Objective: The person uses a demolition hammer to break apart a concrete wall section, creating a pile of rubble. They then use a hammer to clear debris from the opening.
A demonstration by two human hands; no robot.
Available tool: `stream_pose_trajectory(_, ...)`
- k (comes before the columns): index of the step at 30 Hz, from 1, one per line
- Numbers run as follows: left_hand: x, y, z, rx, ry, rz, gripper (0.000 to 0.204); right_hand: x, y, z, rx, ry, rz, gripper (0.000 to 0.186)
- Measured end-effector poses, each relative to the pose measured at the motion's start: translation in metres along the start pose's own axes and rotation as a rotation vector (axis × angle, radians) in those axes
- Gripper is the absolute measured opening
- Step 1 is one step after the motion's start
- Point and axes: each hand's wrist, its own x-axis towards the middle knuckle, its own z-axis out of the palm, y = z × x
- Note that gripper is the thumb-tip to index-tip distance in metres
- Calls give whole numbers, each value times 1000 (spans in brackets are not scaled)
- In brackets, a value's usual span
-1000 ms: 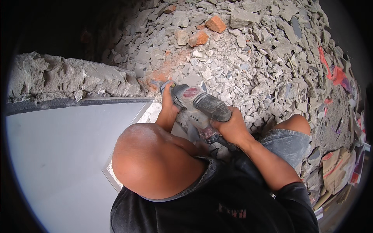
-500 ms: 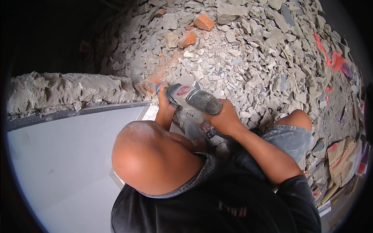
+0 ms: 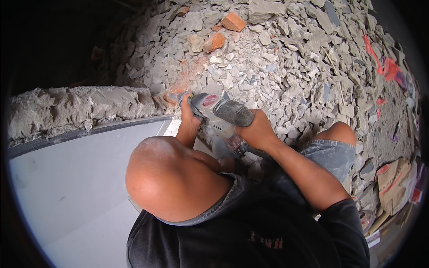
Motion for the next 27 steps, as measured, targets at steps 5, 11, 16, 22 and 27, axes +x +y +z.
stream_pose_trajectory(5, 3, -8, -9, -2, -18, 2, 58, 3, -5, -3, -84, -7, 4, 31)
stream_pose_trajectory(11, 13, -3, -11, -1, -39, 13, 51, 1, -6, -5, -44, -20, 46, 33)
stream_pose_trajectory(16, 21, -2, -24, 20, -26, 37, 60, 4, -1, 1, -36, -4, -5, 33)
stream_pose_trajectory(22, 20, 13, -32, -12, -38, 30, 57, 16, -12, 21, -43, -57, -29, 35)
stream_pose_trajectory(27, -6, 21, -31, -49, 63, 54, 61, 3, -24, 36, -109, -128, -132, 34)
